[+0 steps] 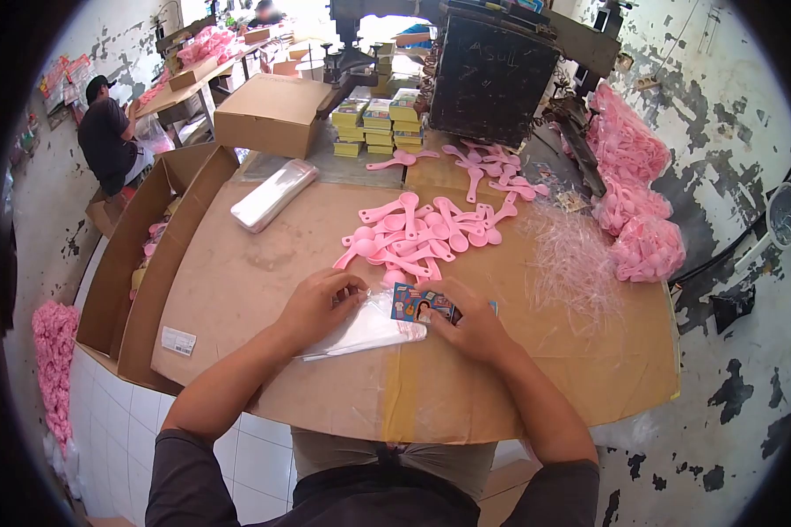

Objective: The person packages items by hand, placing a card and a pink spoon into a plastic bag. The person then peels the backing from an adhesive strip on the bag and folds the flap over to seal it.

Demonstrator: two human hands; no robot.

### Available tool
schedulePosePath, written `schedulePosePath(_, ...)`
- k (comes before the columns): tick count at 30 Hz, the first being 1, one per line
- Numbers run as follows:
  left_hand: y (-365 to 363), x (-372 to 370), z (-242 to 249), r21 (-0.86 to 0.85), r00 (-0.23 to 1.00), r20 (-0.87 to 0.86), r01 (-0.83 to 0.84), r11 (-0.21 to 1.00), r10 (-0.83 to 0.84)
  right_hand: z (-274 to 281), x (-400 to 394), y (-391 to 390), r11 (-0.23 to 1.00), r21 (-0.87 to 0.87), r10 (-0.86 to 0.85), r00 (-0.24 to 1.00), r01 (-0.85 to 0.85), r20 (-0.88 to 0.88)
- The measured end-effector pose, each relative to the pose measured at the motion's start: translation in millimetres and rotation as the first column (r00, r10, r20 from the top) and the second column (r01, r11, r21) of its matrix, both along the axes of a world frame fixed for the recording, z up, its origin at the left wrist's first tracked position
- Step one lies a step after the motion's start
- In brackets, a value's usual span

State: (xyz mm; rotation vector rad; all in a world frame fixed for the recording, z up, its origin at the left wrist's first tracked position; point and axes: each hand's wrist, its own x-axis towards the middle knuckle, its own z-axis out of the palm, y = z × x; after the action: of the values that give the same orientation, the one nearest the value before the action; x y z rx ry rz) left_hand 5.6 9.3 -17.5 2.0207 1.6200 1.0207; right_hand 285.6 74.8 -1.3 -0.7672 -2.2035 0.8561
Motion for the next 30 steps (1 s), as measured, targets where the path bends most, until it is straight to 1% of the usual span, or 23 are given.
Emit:
schedulePosePath(1, -0.2, 0.1, 1.4, -0.004, 1.0, 0.006, 0.003, 1.0, -0.003, -0.8, 0.1, 0.3, 1.0, 0.013, 0.001, 1.0, -0.001, 0.022)
schedulePosePath(4, -1.2, 2.2, -1.1, 0.207, 0.998, 0.062, 0.005, 0.978, -0.018, -1.9, 1.2, 1.9, 0.997, 0.072, 0.008, 0.998, -0.013, 0.068)
schedulePosePath(7, -2.0, -0.2, 2.2, 0.09, 0.966, 0.245, 0.062, 0.994, -0.083, -5.0, 2.4, 3.8, 0.988, 0.146, 0.032, 0.996, -0.044, 0.083)
schedulePosePath(8, -0.4, -2.4, -2.4, -0.001, 0.911, 0.399, 0.114, 0.993, -0.105, -7.0, 3.3, 4.2, 0.987, 0.154, 0.041, 0.995, -0.055, 0.091)
schedulePosePath(10, 3.7, -5.0, -10.2, -0.15, 0.732, 0.675, 0.255, 0.955, -0.089, -7.6, 3.7, 4.9, 0.987, 0.149, 0.052, 0.995, -0.064, 0.084)
schedulePosePath(12, 3.9, -5.5, -6.8, -0.17, 0.638, 0.766, 0.319, 0.932, -0.078, -5.5, 3.0, 4.9, 0.991, 0.124, 0.053, 0.997, -0.059, 0.051)
schedulePosePath(13, 2.8, -4.5, -1.1, -0.177, 0.587, 0.807, 0.351, 0.92, -0.069, -4.4, 2.6, 2.6, 0.999, -0.033, 0.031, 0.999, -0.033, -0.037)
schedulePosePath(14, 1.3, -3.3, 4.5, -0.204, 0.582, 0.811, 0.365, 0.908, -0.052, -3.2, 1.6, -0.5, 0.982, -0.19, -0.002, 0.993, -0.021, -0.121)
schedulePosePath(15, -0.4, -1.8, 10.2, -0.231, 0.578, 0.815, 0.379, 0.896, -0.035, -2.8, 0.6, -2.0, 0.939, -0.343, -0.048, 0.979, -0.023, -0.198)
schedulePosePath(16, -1.2, -0.5, 13.1, -0.257, 0.574, 0.818, 0.393, 0.883, -0.017, -3.2, -0.3, -1.2, 0.934, -0.354, -0.05, 0.966, -0.044, -0.253)
schedulePosePath(18, -2.5, 2.4, 12.6, -0.247, 0.601, 0.799, 0.375, 0.893, -0.032, -3.9, -1.5, 0.9, 0.923, -0.374, -0.056, 0.932, -0.089, -0.359)
schedulePosePath(21, -4.4, 5.9, 12.1, -0.247, 0.611, 0.791, 0.366, 0.897, -0.032, -4.0, -1.9, -0.7, 0.915, -0.395, -0.099, 0.909, -0.077, -0.405)
schedulePosePath(24, -6.8, 8.5, 14.0, -0.254, 0.628, 0.778, 0.359, 0.898, -0.031, 3.2, -0.1, -4.8, 0.929, -0.363, -0.055, 0.946, -0.068, -0.318)
schedulePosePath(25, -7.4, 9.1, 14.1, -0.255, 0.637, 0.77, 0.355, 0.899, -0.033, 5.5, 0.8, -4.1, 0.979, -0.195, 0.008, 0.973, -0.054, -0.229)
schedulePosePath(26, -7.3, 9.3, 12.5, -0.254, 0.655, 0.754, 0.359, 0.898, -0.049, 8.0, 1.8, -2.4, 0.998, -0.019, 0.054, 0.99, -0.057, -0.128)
schedulePosePath(27, -7.0, 9.5, 9.9, -0.252, 0.672, 0.738, 0.364, 0.897, -0.065, 9.0, 1.9, -1.4, 0.985, 0.156, 0.08, 0.997, -0.076, -0.02)
schedulePosePath(28, -7.4, 10.3, 8.0, -0.251, 0.688, 0.722, 0.368, 0.895, -0.08, 7.1, 0.6, -1.1, 0.984, 0.137, 0.12, 0.993, -0.118, -0.01)
schedulePosePath(30, -12.4, 14.4, 7.6, -0.218, 0.761, 0.628, 0.37, 0.903, -0.161, 3.0, -4.5, -2.1, 0.976, 0.097, 0.198, 0.98, -0.197, 0.009)
